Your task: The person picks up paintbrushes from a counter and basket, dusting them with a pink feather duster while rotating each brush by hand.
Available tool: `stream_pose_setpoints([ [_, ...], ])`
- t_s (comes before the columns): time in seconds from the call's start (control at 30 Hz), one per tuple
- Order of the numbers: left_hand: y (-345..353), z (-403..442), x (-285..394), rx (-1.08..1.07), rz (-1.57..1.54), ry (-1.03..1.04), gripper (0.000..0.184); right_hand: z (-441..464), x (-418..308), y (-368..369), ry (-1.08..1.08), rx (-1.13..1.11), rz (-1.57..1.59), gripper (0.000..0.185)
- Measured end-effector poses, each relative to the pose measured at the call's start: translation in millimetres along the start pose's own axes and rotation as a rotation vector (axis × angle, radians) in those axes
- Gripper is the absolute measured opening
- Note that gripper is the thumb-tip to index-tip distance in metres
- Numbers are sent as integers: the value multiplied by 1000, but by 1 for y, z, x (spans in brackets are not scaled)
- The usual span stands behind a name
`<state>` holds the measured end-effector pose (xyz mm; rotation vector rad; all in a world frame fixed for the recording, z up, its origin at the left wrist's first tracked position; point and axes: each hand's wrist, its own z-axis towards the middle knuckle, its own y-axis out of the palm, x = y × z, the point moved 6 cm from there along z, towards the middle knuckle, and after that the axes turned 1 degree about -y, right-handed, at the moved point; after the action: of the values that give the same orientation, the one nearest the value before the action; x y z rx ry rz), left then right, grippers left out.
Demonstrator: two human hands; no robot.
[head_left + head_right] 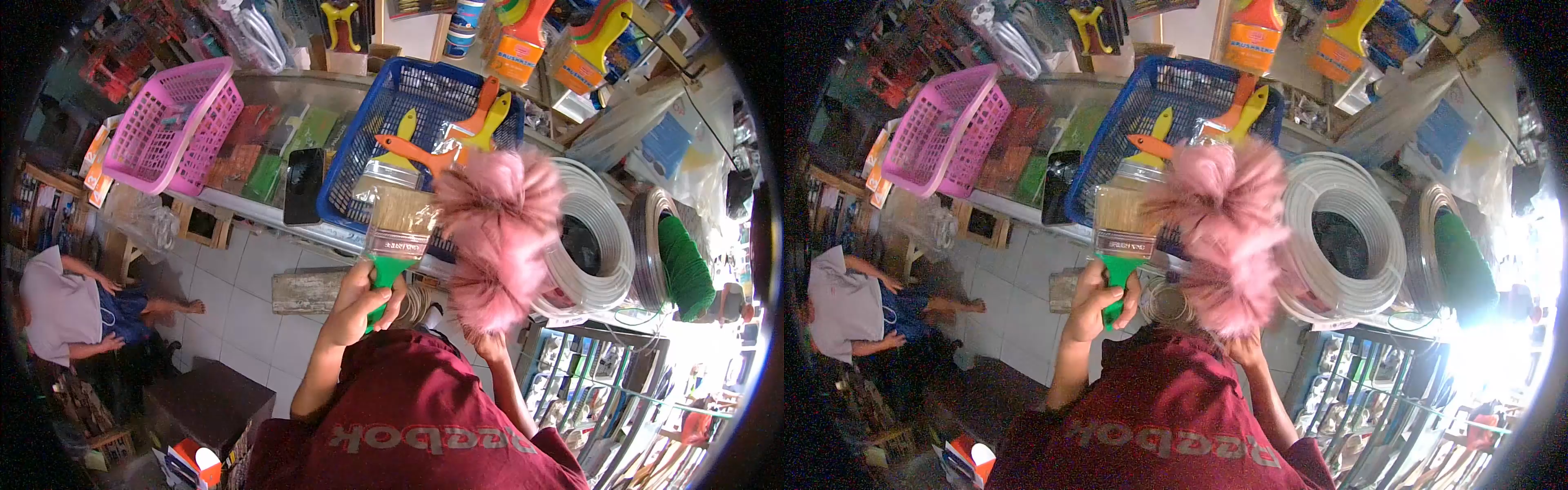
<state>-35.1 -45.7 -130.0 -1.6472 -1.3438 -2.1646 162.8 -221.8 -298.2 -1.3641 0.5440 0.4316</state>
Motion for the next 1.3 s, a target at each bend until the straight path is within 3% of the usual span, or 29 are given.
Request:
stream_pose_setpoints([
  [0.03,-2,-2,-6,13,12,-28,36,-9,-6,4,-301,112,-353,45],
  [0.1,-15,-8,-25,32,38,-87,39,38,-57,-37,64,-57,485,45],
  [0.17,-16,5,-3,-326,670,271,41,24,-34,-20,59,-77,503,43],
  [0.2,-17,10,4,-505,979,463,43,24,-41,-27,77,27,577,42],
  [0.27,26,19,14,-171,100,52,46,8,-4,3,152,41,668,46],
  [0.33,28,20,7,-144,9,3,44,-12,40,39,219,65,855,49],
  [0.37,28,21,7,-177,-36,-25,41,5,11,16,209,65,835,52],
  [0.43,19,19,20,-164,810,541,37,36,-45,-29,185,38,690,57],
  [0.5,21,18,22,-149,1007,682,34,39,-46,-23,130,-89,702,54],
  [0.57,24,26,19,-169,567,372,34,37,-37,-13,187,-17,825,52],
  [0.63,30,29,7,-180,128,49,35,20,-12,4,193,135,678,47],
  [0.67,34,31,8,-214,100,54,44,21,-23,8,-20,-24,-76,42],
  [0.77,31,30,9,-173,144,29,44,49,-66,-44,156,90,634,48],
  [0.8,33,31,12,-185,162,60,44,52,-80,-59,87,124,732,45],
  [0.87,37,34,19,-203,195,120,43,37,-56,-44,228,297,744,44],
  [1.0,53,37,21,-271,69,-4,29,10,-18,-25,264,322,950,42],
  [1.03,56,37,22,-272,58,-8,29,22,-37,-56,168,299,628,41],
  [1.07,49,38,29,-314,391,327,28,34,-57,-87,82,312,304,41],
  [1.1,33,36,23,-347,715,667,27,43,-67,-96,52,195,483,39],
  [1.17,44,40,27,-379,694,670,27,35,-52,-95,106,193,446,32],
  [1.2,45,40,19,-377,358,326,27,25,-49,-98,177,413,592,30],
  [1.23,57,39,13,-357,22,-17,27,21,-50,-103,189,411,549,31],
  [1.3,65,39,14,-313,43,-83,29,17,-50,-104,226,384,495,34],
])
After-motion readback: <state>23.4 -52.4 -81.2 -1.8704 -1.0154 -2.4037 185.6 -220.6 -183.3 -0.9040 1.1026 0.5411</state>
